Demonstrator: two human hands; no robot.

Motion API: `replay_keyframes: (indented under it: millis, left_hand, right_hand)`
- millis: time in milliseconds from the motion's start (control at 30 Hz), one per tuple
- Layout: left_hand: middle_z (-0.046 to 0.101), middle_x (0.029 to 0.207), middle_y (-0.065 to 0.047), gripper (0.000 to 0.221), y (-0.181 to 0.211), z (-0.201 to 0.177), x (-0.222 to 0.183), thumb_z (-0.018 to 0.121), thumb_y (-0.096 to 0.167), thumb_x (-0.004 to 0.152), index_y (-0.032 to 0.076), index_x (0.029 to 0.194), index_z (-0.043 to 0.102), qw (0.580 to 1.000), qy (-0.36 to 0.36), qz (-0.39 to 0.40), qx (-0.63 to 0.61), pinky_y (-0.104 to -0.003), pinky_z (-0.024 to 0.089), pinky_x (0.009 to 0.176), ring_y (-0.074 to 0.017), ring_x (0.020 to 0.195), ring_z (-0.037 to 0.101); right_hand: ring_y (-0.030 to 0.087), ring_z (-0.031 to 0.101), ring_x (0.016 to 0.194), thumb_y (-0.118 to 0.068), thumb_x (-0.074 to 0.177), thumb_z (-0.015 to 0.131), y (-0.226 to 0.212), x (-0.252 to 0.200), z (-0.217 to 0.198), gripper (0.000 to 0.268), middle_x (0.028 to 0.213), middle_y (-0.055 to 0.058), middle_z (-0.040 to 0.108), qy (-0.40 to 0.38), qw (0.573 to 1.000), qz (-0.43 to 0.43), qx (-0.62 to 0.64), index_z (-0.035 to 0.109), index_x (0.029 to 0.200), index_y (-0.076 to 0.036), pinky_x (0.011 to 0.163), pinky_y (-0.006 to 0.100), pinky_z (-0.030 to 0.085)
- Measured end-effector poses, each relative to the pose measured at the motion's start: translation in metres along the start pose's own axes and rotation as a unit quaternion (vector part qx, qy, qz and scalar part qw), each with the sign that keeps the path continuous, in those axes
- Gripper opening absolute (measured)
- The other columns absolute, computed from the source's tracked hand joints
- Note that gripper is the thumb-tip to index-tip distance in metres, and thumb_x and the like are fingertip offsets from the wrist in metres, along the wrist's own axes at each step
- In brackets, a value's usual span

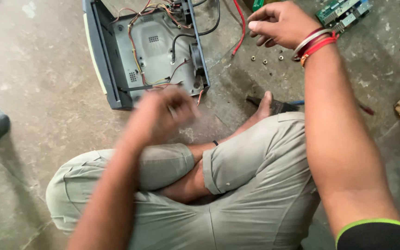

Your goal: The person cleans the internal components of an electronic device using a brush and manipulates several circuit boards by hand and with a screwdriver.

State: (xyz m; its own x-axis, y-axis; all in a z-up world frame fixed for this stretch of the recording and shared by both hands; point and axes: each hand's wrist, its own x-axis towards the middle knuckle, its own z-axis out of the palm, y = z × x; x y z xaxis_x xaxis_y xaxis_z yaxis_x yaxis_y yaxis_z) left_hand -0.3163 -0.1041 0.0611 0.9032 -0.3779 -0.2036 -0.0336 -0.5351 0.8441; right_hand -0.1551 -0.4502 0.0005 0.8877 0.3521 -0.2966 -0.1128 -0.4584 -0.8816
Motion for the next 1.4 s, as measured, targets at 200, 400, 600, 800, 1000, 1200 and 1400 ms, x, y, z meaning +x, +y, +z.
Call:
replay_keyframes:
  millis: [200,400,600,800,1000,1200,1400]
  left_hand:
    - [0.073,0.086,-0.005,0.031,0.045,0.088,-0.085,0.084,0.034,0.071,0.012,0.089,0.071,0.978,-0.14,0.032,0.153,-0.043,0.055,0.071,-0.0289,0.085,0.07]
    - [0.07,0.086,-0.006,0.026,0.037,0.127,-0.109,0.079,0.032,0.081,0.01,0.084,0.067,0.974,-0.043,0.092,0.203,-0.043,0.053,0.077,-0.0289,0.089,0.068]
    - [0.073,0.092,-0.007,0.01,0.033,0.104,-0.105,0.076,0.024,0.083,0.016,0.089,0.074,0.987,-0.031,0.016,0.156,-0.043,0.055,0.076,-0.0321,0.092,0.069]
    - [0.069,0.113,-0.016,0.058,0.015,0.067,-0.115,0.063,0.005,0.075,0.007,0.133,0.072,0.939,0.14,0.099,0.297,-0.047,0.054,0.086,-0.0382,0.101,0.064]
    - [0.071,0.095,-0.009,0.021,-0.015,0.101,-0.128,0.069,0.018,0.081,0.02,0.097,0.083,0.954,-0.015,0.043,0.295,-0.043,0.054,0.079,-0.0306,0.096,0.066]
    - [0.072,0.096,-0.006,0.015,-0.028,0.104,-0.122,0.067,0.022,0.083,0.018,0.089,0.081,0.944,-0.016,0.084,0.319,-0.042,0.055,0.08,-0.0293,0.096,0.068]
    - [0.071,0.095,-0.009,0.016,0.001,0.09,-0.118,0.069,0.028,0.086,0.013,0.086,0.074,0.974,0.015,-0.025,0.227,-0.044,0.055,0.079,-0.0334,0.092,0.068]
  right_hand:
    - [0.012,0.072,0.081,-0.029,0.099,0.068,-0.003,-0.007,0.005,0.036,0.102,0.003,0.075,0.006,1.0,0.024,-0.006,0.067,0.127,-0.006,0.067,0.028,0.057]
    - [0.012,0.071,0.08,-0.03,0.099,0.068,-0.009,-0.02,0.009,0.039,0.104,0.003,0.076,0.012,1.0,-0.003,-0.001,0.066,0.129,-0.006,0.065,0.028,0.056]
    - [0.013,0.072,0.077,-0.032,0.097,0.068,-0.008,-0.024,0.012,0.042,0.104,0.004,0.076,0.016,1.0,0.007,0.001,0.065,0.131,-0.007,0.062,0.028,0.055]
    - [0.013,0.072,0.077,-0.033,0.097,0.069,-0.006,-0.023,0.014,0.044,0.105,0.005,0.075,0.012,1.0,-0.004,-0.016,0.064,0.132,-0.007,0.061,0.028,0.055]
    - [0.013,0.071,0.076,-0.032,0.097,0.069,-0.008,-0.026,0.019,0.045,0.104,0.005,0.075,0.013,0.999,-0.017,-0.04,0.064,0.133,-0.006,0.061,0.028,0.053]
    - [0.013,0.071,0.075,-0.033,0.096,0.07,-0.012,-0.026,0.025,0.046,0.102,0.006,0.076,0.002,0.998,-0.015,-0.065,0.065,0.132,-0.005,0.06,0.028,0.052]
    - [0.012,0.071,0.075,-0.033,0.095,0.071,-0.013,-0.027,0.026,0.047,0.103,0.006,0.075,0.001,0.998,-0.016,-0.058,0.064,0.132,-0.005,0.059,0.029,0.051]
